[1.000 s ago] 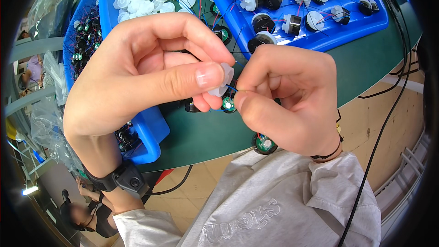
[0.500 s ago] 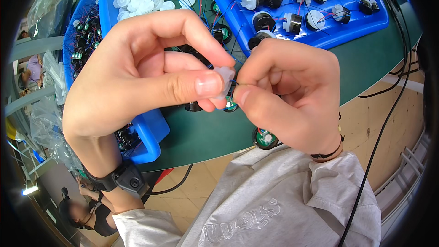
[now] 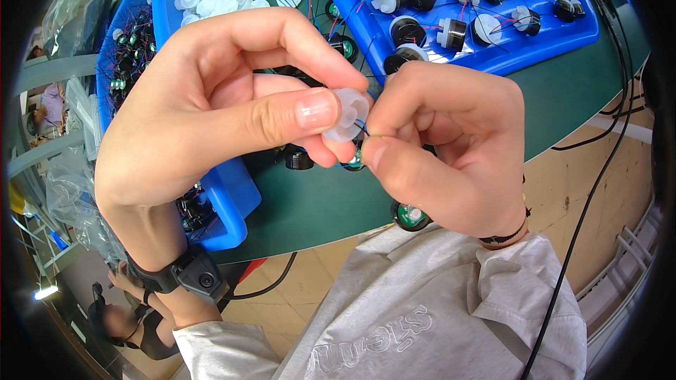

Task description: The recorder is assembling small electronic speaker components by fitting a plastic cap over the speaker housing and threading wires through.

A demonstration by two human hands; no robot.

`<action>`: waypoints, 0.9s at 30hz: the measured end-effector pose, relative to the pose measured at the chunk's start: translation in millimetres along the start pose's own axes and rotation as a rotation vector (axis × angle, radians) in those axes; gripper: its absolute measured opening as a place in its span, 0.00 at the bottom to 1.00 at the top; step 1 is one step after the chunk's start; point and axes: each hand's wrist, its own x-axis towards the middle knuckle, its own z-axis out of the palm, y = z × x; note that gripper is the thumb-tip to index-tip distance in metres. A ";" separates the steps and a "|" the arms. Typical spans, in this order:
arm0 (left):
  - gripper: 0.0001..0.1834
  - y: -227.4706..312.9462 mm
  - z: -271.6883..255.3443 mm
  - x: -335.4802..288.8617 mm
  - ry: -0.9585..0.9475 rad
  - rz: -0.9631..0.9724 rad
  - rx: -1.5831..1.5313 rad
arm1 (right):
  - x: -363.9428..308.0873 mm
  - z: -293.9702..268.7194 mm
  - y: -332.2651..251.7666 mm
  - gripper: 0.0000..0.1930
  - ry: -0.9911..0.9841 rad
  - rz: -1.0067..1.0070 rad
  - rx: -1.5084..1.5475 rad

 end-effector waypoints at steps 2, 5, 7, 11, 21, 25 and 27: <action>0.19 0.8 0.2 -0.2 -0.004 0.003 0.001 | -0.1 -0.3 -0.3 0.03 -0.007 -0.016 -0.009; 0.19 -0.1 -0.3 -1.3 -0.006 0.022 0.013 | -0.5 -0.3 -0.4 0.03 -0.022 -0.017 -0.011; 0.20 -0.4 -0.5 -0.7 -0.008 0.027 0.017 | -0.8 -0.8 -0.3 0.02 -0.024 -0.009 -0.001; 0.19 3.1 1.7 1.1 0.001 0.035 -0.020 | -1.3 0.0 -1.5 0.03 0.046 -0.045 -0.017; 0.19 -30.4 1.6 0.5 -0.214 0.441 -0.554 | -7.5 -11.7 -36.5 0.08 0.058 -0.643 -0.922; 0.17 -14.6 -3.3 8.3 -0.319 0.393 -0.473 | -7.9 -22.2 -34.2 0.11 0.053 -0.699 -0.951; 0.17 -16.5 1.9 9.6 -0.392 0.465 -0.535 | -9.1 -20.6 -39.5 0.12 -0.003 -0.685 -0.919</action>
